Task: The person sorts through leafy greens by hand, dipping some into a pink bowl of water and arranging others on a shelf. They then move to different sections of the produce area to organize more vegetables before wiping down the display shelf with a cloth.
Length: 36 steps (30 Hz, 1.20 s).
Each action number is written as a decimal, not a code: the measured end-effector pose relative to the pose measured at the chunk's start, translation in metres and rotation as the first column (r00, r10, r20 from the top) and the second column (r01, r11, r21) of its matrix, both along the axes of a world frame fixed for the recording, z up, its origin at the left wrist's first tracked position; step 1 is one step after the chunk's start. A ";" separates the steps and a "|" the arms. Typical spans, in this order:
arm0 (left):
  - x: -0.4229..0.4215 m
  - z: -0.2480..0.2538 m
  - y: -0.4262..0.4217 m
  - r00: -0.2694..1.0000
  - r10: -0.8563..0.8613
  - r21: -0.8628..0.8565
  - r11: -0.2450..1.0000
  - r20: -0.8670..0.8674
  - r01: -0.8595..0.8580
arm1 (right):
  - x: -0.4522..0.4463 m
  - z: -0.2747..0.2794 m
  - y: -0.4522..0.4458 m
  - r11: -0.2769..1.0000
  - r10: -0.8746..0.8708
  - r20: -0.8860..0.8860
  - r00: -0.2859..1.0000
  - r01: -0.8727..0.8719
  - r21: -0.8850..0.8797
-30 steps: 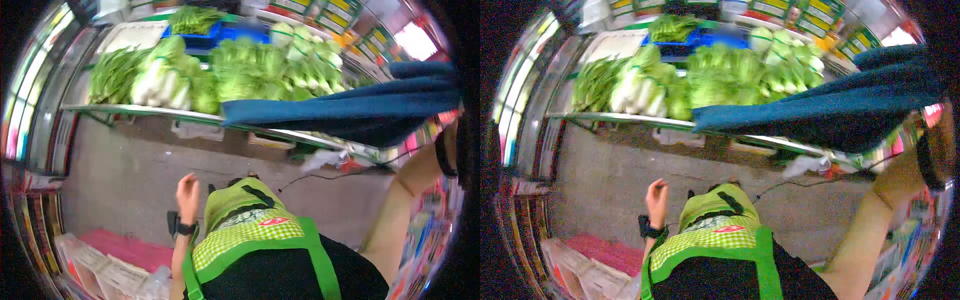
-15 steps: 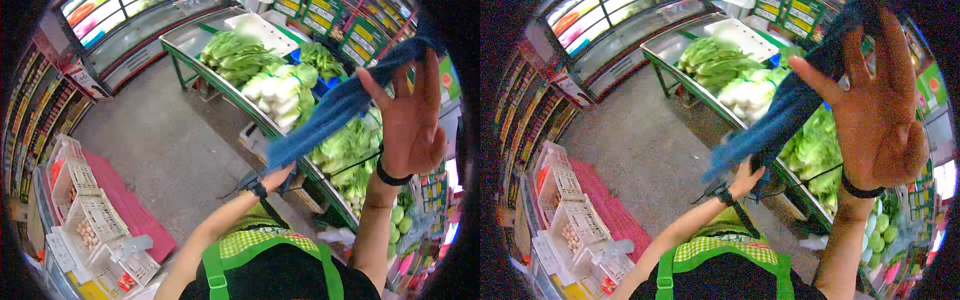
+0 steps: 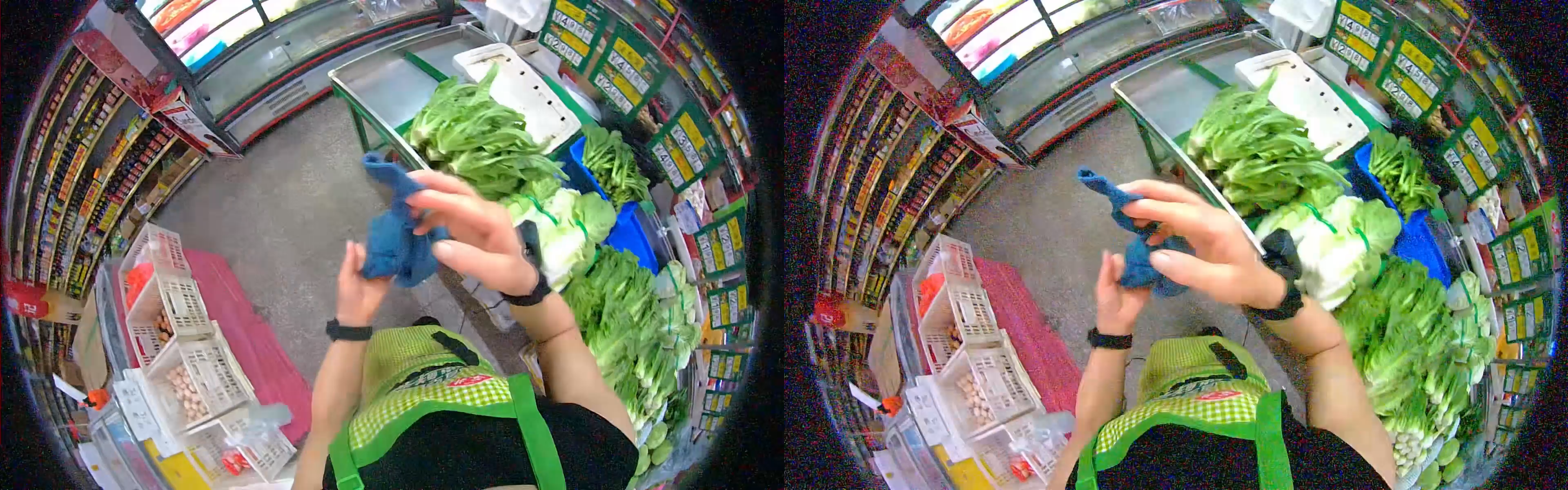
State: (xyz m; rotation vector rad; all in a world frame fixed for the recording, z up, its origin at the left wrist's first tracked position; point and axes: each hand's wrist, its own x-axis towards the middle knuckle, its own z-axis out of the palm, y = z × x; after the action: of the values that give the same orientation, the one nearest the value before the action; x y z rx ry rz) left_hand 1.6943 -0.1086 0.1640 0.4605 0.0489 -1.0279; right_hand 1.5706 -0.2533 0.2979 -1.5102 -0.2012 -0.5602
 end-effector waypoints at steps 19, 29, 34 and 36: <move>0.272 0.001 -0.109 0.267 -0.271 0.366 0.826 0.925 -0.429 | 0.356 -0.118 -0.044 0.685 -0.536 -0.383 0.752 0.653 0.324; 0.425 -0.014 -0.214 0.175 -0.419 0.447 0.877 0.891 -0.176 | 0.484 -0.142 -0.281 0.284 -0.801 -0.194 0.567 0.644 0.710; 0.506 -0.035 -0.208 0.513 -0.445 0.658 0.651 0.734 -0.377 | 0.528 -0.269 -0.389 0.110 -0.786 -0.604 0.131 0.991 0.073; 0.520 -0.035 -0.209 0.569 -0.434 0.694 0.604 0.699 -0.393 | 0.541 -0.315 -0.400 0.371 -0.651 -0.722 -0.232 0.733 -0.570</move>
State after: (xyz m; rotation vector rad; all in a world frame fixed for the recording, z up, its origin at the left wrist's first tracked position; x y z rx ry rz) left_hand 2.2145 -0.3177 0.1289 1.8185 -0.3800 -0.6443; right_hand 2.1119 -0.6534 -0.0169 -1.4947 1.8306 -0.4431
